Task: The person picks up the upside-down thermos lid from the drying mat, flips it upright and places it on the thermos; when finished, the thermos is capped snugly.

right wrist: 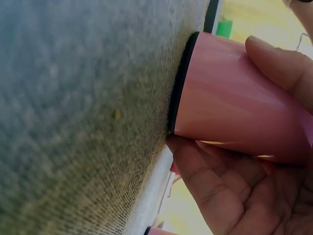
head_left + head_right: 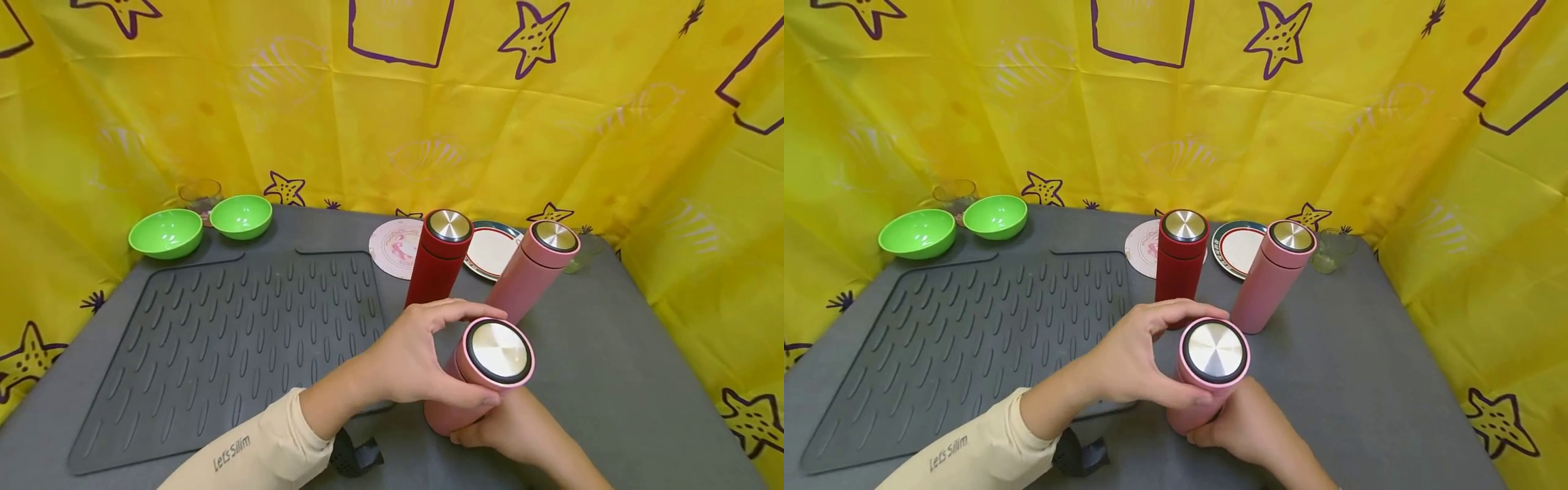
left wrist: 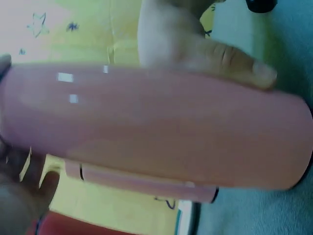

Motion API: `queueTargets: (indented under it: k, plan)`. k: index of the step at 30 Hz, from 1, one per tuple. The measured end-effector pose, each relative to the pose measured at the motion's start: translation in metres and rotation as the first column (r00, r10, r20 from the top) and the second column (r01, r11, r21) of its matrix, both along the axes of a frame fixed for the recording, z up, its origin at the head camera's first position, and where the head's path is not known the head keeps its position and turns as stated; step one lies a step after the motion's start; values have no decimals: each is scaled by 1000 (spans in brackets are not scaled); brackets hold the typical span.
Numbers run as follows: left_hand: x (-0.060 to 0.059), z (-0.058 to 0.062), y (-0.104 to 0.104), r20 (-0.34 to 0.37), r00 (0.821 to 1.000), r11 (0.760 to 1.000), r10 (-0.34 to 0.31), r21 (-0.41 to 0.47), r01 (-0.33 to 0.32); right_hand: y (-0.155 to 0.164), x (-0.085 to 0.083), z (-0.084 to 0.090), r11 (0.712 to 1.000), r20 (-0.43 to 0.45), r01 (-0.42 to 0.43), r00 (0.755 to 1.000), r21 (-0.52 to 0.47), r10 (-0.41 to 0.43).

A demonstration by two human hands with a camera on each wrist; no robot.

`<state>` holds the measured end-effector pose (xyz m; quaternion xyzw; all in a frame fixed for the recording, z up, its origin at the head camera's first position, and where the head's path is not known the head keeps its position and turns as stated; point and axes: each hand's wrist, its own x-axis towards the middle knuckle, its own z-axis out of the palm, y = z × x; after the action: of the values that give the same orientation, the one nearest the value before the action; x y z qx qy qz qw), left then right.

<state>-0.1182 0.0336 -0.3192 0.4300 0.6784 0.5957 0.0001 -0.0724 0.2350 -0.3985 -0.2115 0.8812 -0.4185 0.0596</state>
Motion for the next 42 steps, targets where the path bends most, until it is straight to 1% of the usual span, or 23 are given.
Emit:
queueTargets:
  k: [3, 5, 7, 10, 12, 14, 15, 17, 19, 21, 23, 25, 26, 28, 29, 31, 34, 36, 37, 38, 40, 41, 42]
  plan:
    - [-8, -1, -4, 58, 992, 993, -115, -13, 116, 0, 0, -1, 1000, -13, -7, 1000, -27, 6]
    - [-10, -1, -5, 72, 986, 988, -149, -26, 152, 0, 0, -1, 999, -21, -15, 1000, -39, 14]
    - [-9, -2, -4, 67, 987, 988, -149, -26, 151, -1, 0, -2, 999, -24, -21, 1000, -49, 20]
    - [-3, -1, 0, 38, 996, 996, -81, -23, 82, -1, -2, -1, 999, -20, -25, 1000, -48, 24]
    - [1, -1, 3, 13, 1000, 1000, -6, -17, 7, -2, -3, -1, 999, -10, -16, 1000, -37, 15]
    - [3, -1, 5, -14, 998, 998, 68, -14, -68, -2, -3, -1, 1000, -10, -14, 1000, -12, 14]
    - [4, -1, 6, -26, 996, 996, 91, -11, -91, -2, -3, -1, 1000, -15, -15, 1000, 0, 15]
    - [4, -1, 4, -23, 995, 995, 99, 1, -99, -2, -2, -2, 1000, -24, -14, 1000, 0, 14]
    - [2, -1, 2, -15, 998, 998, 59, 8, -59, -2, -1, -3, 1000, -36, -18, 999, -7, 18]
    - [-2, -1, -2, 11, 1000, 1000, -17, 3, 17, -2, 0, -3, 1000, -40, -16, 999, -24, 15]
    - [-7, -1, -5, 22, 996, 996, -84, -10, 84, -1, 0, -3, 999, -38, -11, 999, -35, 9]
    - [-9, -1, -7, 25, 992, 992, -122, -27, 123, -1, 1, -3, 999, -36, -8, 999, -37, 6]
    - [-8, 0, -6, 26, 992, 991, -127, -34, 128, -1, 1, -3, 999, -31, -8, 999, -36, 7]
    - [-4, 0, -5, 31, 995, 994, -99, -47, 101, -1, 1, -2, 999, -21, -14, 1000, -34, 13]
    - [-1, 1, -3, 28, 997, 996, -72, -54, 73, 0, 1, -2, 999, -15, -17, 1000, -34, 17]
    - [7, 1, 2, 12, 1000, 998, 8, -64, -7, -1, 1, -1, 999, 10, -15, 1000, -34, 15]
    - [14, 1, 9, -31, 991, 990, 131, -46, -133, -1, 2, 1, 1000, 18, -3, 1000, 10, 3]
    - [15, 1, 11, -51, 984, 985, 172, -15, -173, -2, 2, 2, 1000, 18, 4, 1000, 31, -4]
    - [15, 1, 11, -43, 985, 986, 168, -1, -169, -2, 2, 2, 999, 11, 7, 1000, 42, -7]
    - [14, 1, 9, -28, 989, 989, 147, 8, -147, -2, 2, 1, 999, -4, 2, 1000, 43, -2]
    - [9, -1, 6, 42, 997, 998, 64, 9, -64, -2, 2, 1, 999, -13, 13, 1000, 33, -12]
    - [6, -2, 4, 83, 996, 1000, 8, 15, -9, -2, 2, 0, 1000, -18, 18, 1000, 23, -17]
    - [2, -3, 3, 129, 990, 998, -55, 26, 52, -2, 2, -1, 999, -23, 25, 999, 22, -25]
